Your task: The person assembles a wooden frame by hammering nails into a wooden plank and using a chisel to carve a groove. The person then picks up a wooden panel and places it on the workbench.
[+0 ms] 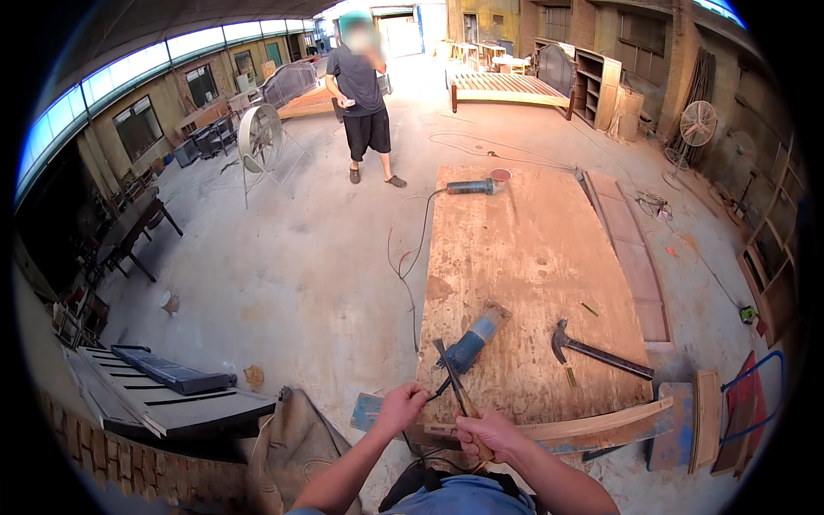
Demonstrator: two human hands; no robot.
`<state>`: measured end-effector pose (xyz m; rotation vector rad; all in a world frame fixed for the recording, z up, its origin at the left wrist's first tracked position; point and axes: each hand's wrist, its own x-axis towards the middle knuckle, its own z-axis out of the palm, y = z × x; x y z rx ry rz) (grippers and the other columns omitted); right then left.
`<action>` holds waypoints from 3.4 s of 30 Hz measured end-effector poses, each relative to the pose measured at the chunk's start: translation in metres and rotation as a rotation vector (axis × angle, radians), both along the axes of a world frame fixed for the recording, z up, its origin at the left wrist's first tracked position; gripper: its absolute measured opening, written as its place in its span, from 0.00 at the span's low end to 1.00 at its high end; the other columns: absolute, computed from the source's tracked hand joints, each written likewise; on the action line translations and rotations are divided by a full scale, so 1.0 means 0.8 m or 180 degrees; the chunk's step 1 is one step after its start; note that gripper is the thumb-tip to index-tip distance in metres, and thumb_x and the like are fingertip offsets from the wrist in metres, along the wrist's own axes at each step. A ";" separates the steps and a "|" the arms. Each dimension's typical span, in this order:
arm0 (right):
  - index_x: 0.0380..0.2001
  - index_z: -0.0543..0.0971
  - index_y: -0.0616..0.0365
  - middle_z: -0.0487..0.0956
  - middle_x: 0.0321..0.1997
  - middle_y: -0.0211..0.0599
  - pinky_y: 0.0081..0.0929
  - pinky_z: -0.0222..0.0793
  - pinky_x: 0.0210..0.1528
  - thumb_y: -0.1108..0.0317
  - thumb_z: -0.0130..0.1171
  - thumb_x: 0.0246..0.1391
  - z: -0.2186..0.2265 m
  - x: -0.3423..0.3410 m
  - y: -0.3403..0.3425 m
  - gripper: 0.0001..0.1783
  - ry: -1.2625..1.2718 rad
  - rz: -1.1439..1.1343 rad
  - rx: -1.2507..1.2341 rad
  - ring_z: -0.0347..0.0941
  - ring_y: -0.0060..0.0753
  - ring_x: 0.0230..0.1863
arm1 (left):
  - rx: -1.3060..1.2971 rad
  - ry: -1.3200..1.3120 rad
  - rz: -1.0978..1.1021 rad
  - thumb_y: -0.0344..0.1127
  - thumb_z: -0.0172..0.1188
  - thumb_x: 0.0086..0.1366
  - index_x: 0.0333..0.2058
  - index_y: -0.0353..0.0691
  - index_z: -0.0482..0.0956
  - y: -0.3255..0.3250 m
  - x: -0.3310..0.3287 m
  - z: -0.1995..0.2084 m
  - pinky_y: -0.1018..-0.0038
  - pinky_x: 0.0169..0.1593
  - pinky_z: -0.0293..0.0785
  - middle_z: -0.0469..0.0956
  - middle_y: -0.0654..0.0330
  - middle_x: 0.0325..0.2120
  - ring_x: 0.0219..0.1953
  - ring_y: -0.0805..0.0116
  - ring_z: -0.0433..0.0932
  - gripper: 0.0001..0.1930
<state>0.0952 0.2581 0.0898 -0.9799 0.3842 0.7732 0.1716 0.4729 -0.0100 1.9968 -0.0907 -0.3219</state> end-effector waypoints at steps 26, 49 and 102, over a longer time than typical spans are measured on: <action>0.48 0.65 0.63 0.68 0.28 0.35 0.28 0.62 0.13 0.63 0.48 0.64 0.336 0.239 0.165 0.15 -0.3095 0.0084 -0.1061 0.65 0.23 0.16 | 0.1046 -0.0990 -0.0593 0.42 0.65 0.59 0.44 0.38 0.81 0.035 -0.076 -0.029 0.60 0.54 0.74 0.78 0.50 0.47 0.50 0.49 0.76 0.18; 0.39 0.66 0.55 0.72 0.28 0.31 0.26 0.64 0.16 0.63 0.49 0.69 0.075 -0.022 0.004 0.08 -0.1212 -0.1334 -0.0571 0.68 0.25 0.18 | -0.5109 -0.1049 -0.0951 0.53 0.45 0.75 0.70 0.35 0.52 0.048 0.122 0.389 0.68 0.34 0.76 0.68 0.63 0.20 0.32 0.59 0.75 0.34; 0.58 0.62 0.66 0.74 0.26 0.32 0.24 0.71 0.23 0.68 0.57 0.62 -0.074 -0.287 0.093 0.25 0.0007 -0.2633 -0.1618 0.70 0.22 0.21 | 0.1160 -0.1596 -0.2382 0.45 0.61 0.62 0.56 0.43 0.72 -0.040 -0.050 -0.065 0.53 0.43 0.76 0.80 0.46 0.36 0.39 0.43 0.79 0.26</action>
